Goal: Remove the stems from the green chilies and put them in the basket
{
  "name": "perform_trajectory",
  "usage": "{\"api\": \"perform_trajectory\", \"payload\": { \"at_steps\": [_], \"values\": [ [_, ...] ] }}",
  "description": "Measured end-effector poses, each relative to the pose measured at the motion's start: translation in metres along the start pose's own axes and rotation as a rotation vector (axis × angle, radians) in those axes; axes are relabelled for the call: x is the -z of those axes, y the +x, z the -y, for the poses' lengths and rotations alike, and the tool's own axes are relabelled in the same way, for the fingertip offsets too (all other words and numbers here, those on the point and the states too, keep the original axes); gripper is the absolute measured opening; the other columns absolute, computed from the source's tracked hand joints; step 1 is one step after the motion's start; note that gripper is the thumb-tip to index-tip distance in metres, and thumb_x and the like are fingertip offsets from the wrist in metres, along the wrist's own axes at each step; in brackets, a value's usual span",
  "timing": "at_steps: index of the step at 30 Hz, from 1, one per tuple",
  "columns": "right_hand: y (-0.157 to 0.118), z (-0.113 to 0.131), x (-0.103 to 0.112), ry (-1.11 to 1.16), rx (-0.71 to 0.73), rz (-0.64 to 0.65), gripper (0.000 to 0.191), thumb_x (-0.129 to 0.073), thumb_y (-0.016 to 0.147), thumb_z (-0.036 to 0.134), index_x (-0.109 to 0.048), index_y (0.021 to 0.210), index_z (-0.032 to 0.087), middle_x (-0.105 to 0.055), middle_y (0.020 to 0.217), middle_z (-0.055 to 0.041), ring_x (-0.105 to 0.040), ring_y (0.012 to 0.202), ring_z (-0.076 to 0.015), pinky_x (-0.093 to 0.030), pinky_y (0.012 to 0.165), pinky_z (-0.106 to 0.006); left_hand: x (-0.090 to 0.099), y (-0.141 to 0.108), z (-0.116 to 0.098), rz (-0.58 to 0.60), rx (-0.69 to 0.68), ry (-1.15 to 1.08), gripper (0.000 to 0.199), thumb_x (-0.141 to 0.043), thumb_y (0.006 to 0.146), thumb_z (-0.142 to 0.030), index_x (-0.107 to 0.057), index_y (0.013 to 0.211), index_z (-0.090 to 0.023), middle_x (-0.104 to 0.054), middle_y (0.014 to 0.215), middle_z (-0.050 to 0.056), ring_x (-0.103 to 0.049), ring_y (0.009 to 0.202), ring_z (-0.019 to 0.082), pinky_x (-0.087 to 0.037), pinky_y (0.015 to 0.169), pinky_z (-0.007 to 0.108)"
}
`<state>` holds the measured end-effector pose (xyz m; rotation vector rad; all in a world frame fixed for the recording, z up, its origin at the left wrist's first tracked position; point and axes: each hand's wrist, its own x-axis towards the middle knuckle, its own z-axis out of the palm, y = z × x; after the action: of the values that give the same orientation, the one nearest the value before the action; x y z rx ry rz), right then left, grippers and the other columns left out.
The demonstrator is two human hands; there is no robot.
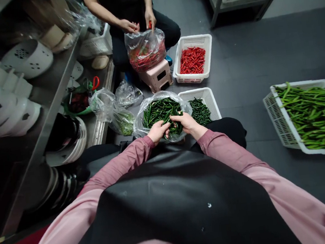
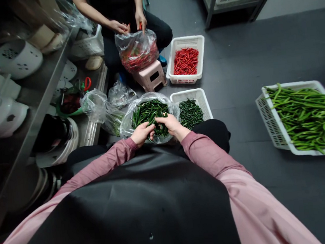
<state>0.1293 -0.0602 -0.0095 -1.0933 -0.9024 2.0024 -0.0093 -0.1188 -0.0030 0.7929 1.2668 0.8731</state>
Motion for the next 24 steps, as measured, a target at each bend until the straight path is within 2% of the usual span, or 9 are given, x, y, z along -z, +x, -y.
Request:
{"api": "perform_trajectory", "payload": {
  "at_steps": [2, 4, 8, 10, 13, 18, 21, 24],
  "values": [
    [0.0, 0.0, 0.001, 0.011, -0.033, -0.014, 0.019, -0.068, 0.067, 0.018, -0.05, 0.061, 0.016, -0.052, 0.052, 0.0032, -0.044, 0.047, -0.0073, -0.037, 0.047, -0.021, 0.001, 0.001, 0.0, -0.009, -0.031, 0.029, 0.029, -0.065, 0.08, -0.04, -0.049, 0.074, -0.016, -0.046, 0.048, -0.006, -0.041, 0.038, 0.005, -0.036, 0.04, 0.019],
    [0.001, 0.002, 0.003, 0.072, -0.134, 0.027, 0.017, -0.065, 0.071, 0.017, -0.05, 0.063, 0.016, -0.052, 0.052, 0.0026, -0.044, 0.047, -0.0071, -0.039, 0.048, -0.021, 0.005, 0.002, 0.0, -0.033, -0.086, 0.054, 0.029, -0.064, 0.08, -0.039, -0.047, 0.075, -0.017, -0.047, 0.048, -0.006, -0.041, 0.038, 0.005, -0.034, 0.039, 0.019],
    [0.001, 0.008, 0.01, 0.192, -0.335, 0.298, 0.014, -0.063, 0.074, 0.015, -0.05, 0.069, 0.014, -0.05, 0.052, 0.0029, -0.044, 0.047, -0.0068, -0.042, 0.049, -0.021, 0.018, 0.006, -0.002, 0.041, -0.165, 0.116, 0.032, -0.068, 0.075, -0.041, -0.047, 0.077, -0.018, -0.048, 0.051, -0.007, -0.042, 0.04, 0.006, -0.035, 0.04, 0.019],
    [0.0, 0.011, 0.012, 0.181, -0.387, 0.347, 0.014, -0.063, 0.073, 0.015, -0.05, 0.07, 0.014, -0.049, 0.052, 0.0036, -0.044, 0.046, -0.0064, -0.041, 0.047, -0.02, 0.021, 0.005, -0.003, 0.077, -0.155, 0.128, 0.035, -0.07, 0.073, -0.043, -0.046, 0.076, -0.018, -0.048, 0.051, -0.006, -0.042, 0.04, 0.006, -0.034, 0.04, 0.019],
    [-0.002, 0.012, 0.014, 0.114, -0.439, 0.339, 0.015, -0.064, 0.072, 0.015, -0.05, 0.069, 0.013, -0.048, 0.05, 0.0043, -0.042, 0.043, -0.0055, -0.04, 0.045, -0.018, 0.021, -0.001, -0.003, 0.103, -0.087, 0.065, 0.038, -0.069, 0.073, -0.047, -0.043, 0.074, -0.019, -0.044, 0.05, -0.008, -0.038, 0.039, 0.005, -0.033, 0.04, 0.018],
    [0.0, 0.008, 0.018, 0.003, -0.408, 0.384, 0.019, -0.065, 0.07, 0.014, -0.048, 0.063, 0.014, -0.051, 0.049, 0.0025, -0.044, 0.043, -0.0076, -0.04, 0.043, -0.02, 0.025, -0.009, -0.005, 0.218, 0.112, -0.022, 0.035, -0.069, 0.074, -0.046, -0.045, 0.075, -0.019, -0.039, 0.049, -0.01, -0.031, 0.037, 0.003, -0.037, 0.043, 0.02],
    [-0.004, 0.005, 0.016, 0.095, -0.323, 0.422, 0.016, -0.065, 0.068, 0.014, -0.05, 0.063, 0.013, -0.05, 0.051, 0.0027, -0.044, 0.045, -0.0069, -0.041, 0.045, -0.02, 0.027, -0.012, -0.011, 0.236, 0.138, -0.078, 0.034, -0.069, 0.073, -0.046, -0.048, 0.075, -0.019, -0.035, 0.049, -0.011, -0.026, 0.036, 0.002, -0.036, 0.042, 0.019],
    [-0.008, 0.002, 0.011, 0.167, -0.218, 0.405, 0.017, -0.067, 0.066, 0.017, -0.05, 0.064, 0.013, -0.048, 0.051, 0.0036, -0.043, 0.046, -0.0062, -0.041, 0.046, -0.02, 0.023, -0.013, -0.015, 0.211, 0.1, -0.078, 0.035, -0.07, 0.072, -0.047, -0.047, 0.075, -0.02, -0.035, 0.049, -0.011, -0.027, 0.036, 0.003, -0.035, 0.042, 0.02]
  ]
}}
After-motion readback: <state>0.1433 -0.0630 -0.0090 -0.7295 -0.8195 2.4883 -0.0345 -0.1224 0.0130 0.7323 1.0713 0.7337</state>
